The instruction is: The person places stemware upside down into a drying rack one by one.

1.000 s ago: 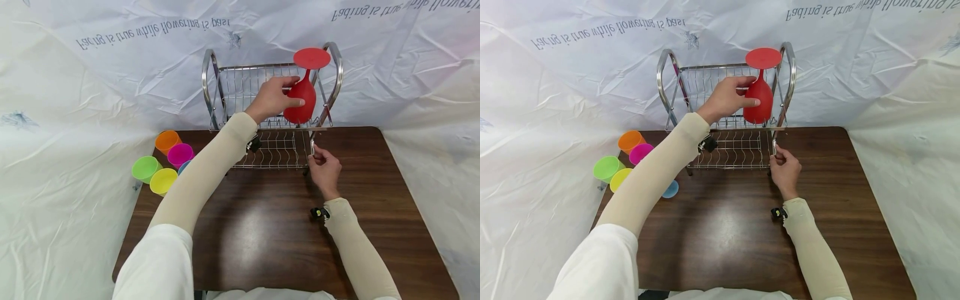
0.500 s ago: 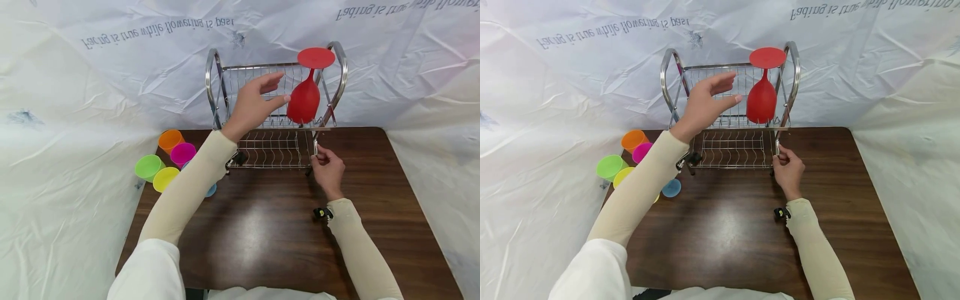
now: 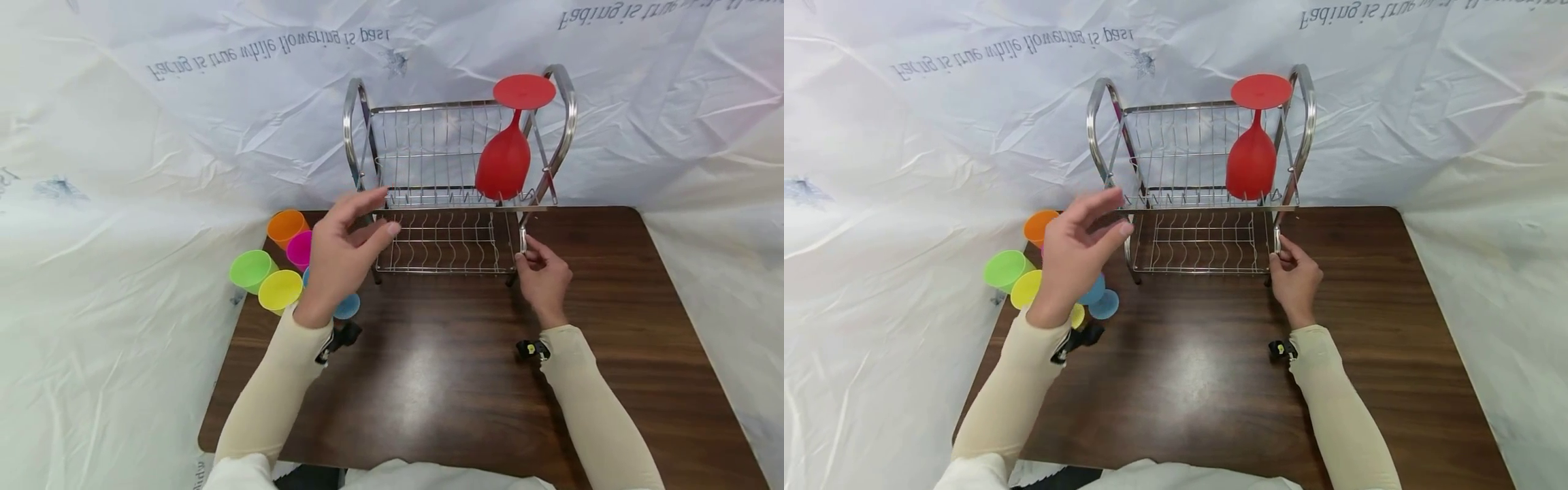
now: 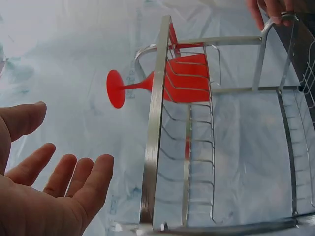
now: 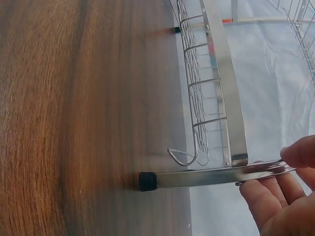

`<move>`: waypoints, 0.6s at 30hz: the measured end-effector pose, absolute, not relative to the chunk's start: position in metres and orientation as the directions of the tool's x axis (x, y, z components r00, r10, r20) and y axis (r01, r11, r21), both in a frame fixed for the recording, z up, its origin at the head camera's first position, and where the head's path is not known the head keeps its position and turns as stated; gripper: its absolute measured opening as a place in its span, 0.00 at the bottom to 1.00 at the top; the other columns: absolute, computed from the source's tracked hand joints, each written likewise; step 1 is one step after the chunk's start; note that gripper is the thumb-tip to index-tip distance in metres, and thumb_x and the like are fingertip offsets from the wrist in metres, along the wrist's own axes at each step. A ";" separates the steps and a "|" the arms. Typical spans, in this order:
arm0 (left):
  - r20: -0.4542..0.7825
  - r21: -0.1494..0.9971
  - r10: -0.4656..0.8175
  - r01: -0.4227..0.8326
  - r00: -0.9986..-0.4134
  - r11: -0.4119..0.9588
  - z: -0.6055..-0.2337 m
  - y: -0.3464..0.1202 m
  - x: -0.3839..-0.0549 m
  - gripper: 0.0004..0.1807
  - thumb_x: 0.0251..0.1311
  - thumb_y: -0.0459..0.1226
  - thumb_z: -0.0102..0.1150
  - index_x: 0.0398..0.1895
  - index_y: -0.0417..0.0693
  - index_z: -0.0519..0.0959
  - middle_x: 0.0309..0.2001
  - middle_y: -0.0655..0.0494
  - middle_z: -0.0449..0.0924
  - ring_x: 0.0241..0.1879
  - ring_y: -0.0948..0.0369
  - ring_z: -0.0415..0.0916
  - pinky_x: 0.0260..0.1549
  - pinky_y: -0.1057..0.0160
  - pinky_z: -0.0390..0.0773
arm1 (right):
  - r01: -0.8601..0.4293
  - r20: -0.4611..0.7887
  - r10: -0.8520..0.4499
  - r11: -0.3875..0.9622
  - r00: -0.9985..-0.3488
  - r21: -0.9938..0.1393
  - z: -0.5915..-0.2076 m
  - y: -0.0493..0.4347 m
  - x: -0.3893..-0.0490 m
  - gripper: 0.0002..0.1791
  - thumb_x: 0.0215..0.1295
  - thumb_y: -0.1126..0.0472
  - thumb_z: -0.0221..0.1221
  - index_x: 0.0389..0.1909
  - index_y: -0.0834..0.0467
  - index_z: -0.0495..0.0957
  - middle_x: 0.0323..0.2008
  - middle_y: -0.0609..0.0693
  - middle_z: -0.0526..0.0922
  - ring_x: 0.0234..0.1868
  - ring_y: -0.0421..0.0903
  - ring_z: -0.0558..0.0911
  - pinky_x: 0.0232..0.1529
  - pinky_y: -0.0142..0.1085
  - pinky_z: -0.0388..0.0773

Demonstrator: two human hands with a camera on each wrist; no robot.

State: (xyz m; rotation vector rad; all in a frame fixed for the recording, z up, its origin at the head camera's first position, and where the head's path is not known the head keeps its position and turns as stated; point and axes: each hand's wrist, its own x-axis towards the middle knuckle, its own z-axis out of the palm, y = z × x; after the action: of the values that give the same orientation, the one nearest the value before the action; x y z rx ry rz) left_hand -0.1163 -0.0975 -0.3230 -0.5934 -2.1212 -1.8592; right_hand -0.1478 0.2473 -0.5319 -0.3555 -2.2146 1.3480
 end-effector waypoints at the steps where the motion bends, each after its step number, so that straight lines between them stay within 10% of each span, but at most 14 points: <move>1: 0.449 0.884 0.111 0.459 -0.887 0.094 -0.327 -0.102 -0.111 0.26 0.63 0.29 0.73 0.65 0.43 0.82 0.60 0.45 0.81 0.62 0.56 0.81 0.60 0.56 0.85 | -0.038 0.292 0.474 0.475 -0.831 -0.879 -0.532 0.248 -0.148 0.23 0.67 0.65 0.68 0.61 0.45 0.87 0.40 0.61 0.91 0.31 0.19 0.78 0.38 0.14 0.74; 18: 0.204 0.967 -0.474 0.101 -0.857 0.233 -0.399 -0.209 -0.043 0.30 0.62 0.36 0.75 0.68 0.48 0.81 0.65 0.56 0.82 0.65 0.60 0.78 0.68 0.60 0.78 | -0.040 0.290 0.466 0.474 -0.836 -0.880 -0.531 0.248 -0.146 0.22 0.68 0.63 0.68 0.61 0.45 0.87 0.40 0.60 0.92 0.31 0.19 0.79 0.39 0.15 0.75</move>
State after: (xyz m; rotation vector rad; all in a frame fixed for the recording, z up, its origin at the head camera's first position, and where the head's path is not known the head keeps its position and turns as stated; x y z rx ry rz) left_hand -0.0430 -0.2088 -0.3993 0.3411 -2.0517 -1.6632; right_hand -0.1457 0.2479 -0.5309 -0.3529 -2.2255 1.3471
